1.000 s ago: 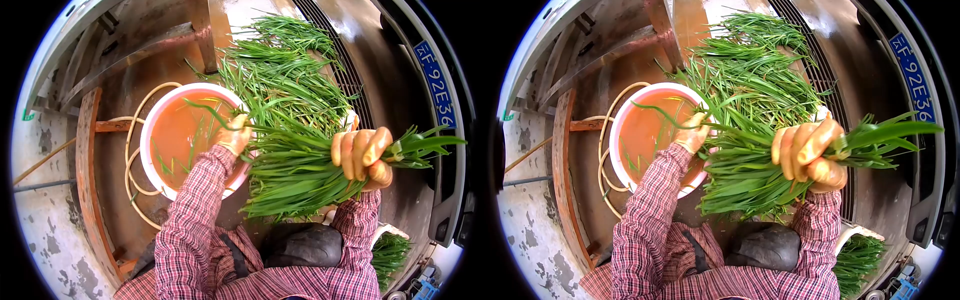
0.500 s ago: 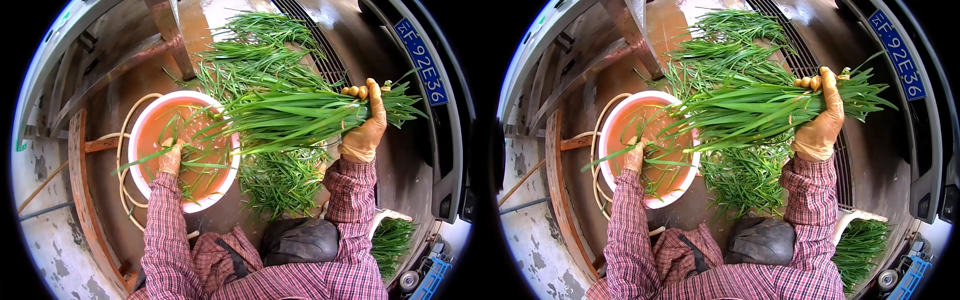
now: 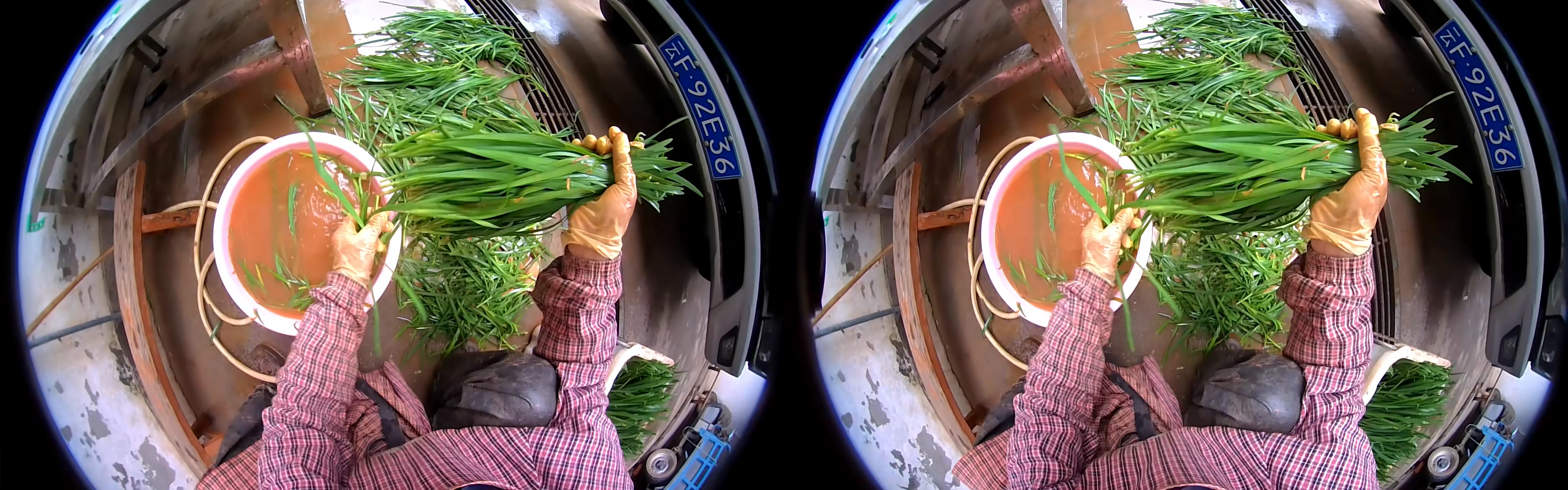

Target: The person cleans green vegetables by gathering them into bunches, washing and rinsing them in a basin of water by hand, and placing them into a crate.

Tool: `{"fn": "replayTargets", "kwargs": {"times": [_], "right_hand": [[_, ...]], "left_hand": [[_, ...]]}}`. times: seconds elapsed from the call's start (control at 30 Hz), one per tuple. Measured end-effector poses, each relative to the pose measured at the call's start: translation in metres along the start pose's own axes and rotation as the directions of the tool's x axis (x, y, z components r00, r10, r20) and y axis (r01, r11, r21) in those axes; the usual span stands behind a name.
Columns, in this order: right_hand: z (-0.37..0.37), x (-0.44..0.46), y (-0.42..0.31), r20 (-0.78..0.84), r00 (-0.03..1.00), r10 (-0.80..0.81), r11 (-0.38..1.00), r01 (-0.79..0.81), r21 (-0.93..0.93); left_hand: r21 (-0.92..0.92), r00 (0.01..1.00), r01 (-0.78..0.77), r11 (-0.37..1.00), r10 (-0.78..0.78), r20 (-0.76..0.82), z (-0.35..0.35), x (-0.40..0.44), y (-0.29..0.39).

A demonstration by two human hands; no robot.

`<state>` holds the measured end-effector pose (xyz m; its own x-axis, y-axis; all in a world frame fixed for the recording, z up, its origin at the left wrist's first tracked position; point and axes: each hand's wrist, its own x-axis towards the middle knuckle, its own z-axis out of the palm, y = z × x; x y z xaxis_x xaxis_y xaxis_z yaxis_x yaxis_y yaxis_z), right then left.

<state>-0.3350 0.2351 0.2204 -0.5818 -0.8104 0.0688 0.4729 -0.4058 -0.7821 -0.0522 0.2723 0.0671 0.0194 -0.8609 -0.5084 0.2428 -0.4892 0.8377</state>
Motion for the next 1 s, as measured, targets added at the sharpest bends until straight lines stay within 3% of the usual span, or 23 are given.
{"fn": "replayTargets", "kwargs": {"times": [0.1,0.13,0.17,0.27,0.33,0.43,0.47,0.5,0.57,0.6,0.63,0.7,0.73,0.83,1.0], "right_hand": [[0.004,0.0,-0.001,-0.065,0.997,0.038,0.999,-0.038,-0.001],[0.004,-0.001,-0.001,-0.065,0.997,0.047,0.999,-0.048,-0.006],[0.005,-0.002,-0.001,-0.06,0.997,0.047,0.999,-0.048,-0.012],[0.005,-0.002,0.0,-0.057,0.998,0.04,0.999,-0.041,-0.012],[0.006,-0.002,0.0,-0.057,0.998,0.034,0.999,-0.034,-0.004],[0.01,-0.005,0.001,-0.017,0.999,0.041,0.998,-0.04,0.057],[0.01,-0.005,0.002,-0.022,0.999,0.049,0.997,-0.048,0.054],[0.01,-0.005,0.003,-0.027,0.998,0.057,0.997,-0.055,0.051],[0.012,-0.006,0.005,-0.036,0.998,0.051,0.997,-0.048,0.064],[0.013,-0.007,0.005,-0.034,0.999,0.043,0.997,-0.04,0.066],[0.015,-0.009,0.004,-0.033,0.999,0.037,0.997,-0.034,0.068],[0.015,-0.007,0.003,-0.031,0.999,0.033,0.998,-0.031,0.06],[0.015,-0.006,0.002,-0.029,0.999,0.029,0.998,-0.027,0.051],[0.017,-0.006,-0.002,-0.035,0.999,0.025,0.998,-0.023,0.051],[0.01,-0.003,-0.003,-0.039,0.999,0.005,1.0,-0.004,0.027]], "left_hand": [[-0.112,0.994,-0.104,0.988,0.1,-0.046,0.019,-0.002,-0.027],[0.02,0.974,-0.219,0.975,0.218,0.056,0.019,0.001,-0.035],[0.497,0.833,-0.513,0.7,0.546,0.092,0.02,0.01,-0.045],[0.438,0.877,-0.455,0.775,0.474,0.072,0.041,-0.004,-0.023],[0.301,0.924,-0.379,0.875,0.342,0.17,0.044,0.0,-0.021],[0.425,0.931,-0.364,0.829,0.336,0.143,0.054,0.009,-0.026],[0.224,0.935,-0.352,0.909,0.33,0.128,0.065,-0.005,-0.001],[0.223,0.933,-0.357,0.907,0.335,0.134,0.067,0.002,-0.008],[-0.018,0.93,-0.353,0.936,0.353,0.105,0.071,0.017,-0.022],[0.176,0.953,-0.293,0.94,0.271,0.137,0.065,0.018,-0.021],[0.176,0.952,-0.293,0.94,0.271,0.139,0.065,0.018,-0.022],[0.413,0.908,-0.417,0.81,0.397,0.137,0.064,0.018,-0.023],[0.412,0.908,-0.417,0.81,0.397,0.138,0.063,0.018,-0.023],[-0.005,0.979,-0.06,0.998,0.06,0.195,0.055,0.017,-0.014],[0.088,0.982,-0.021,0.996,0.005,0.187,0.045,0.016,-0.003]]}}
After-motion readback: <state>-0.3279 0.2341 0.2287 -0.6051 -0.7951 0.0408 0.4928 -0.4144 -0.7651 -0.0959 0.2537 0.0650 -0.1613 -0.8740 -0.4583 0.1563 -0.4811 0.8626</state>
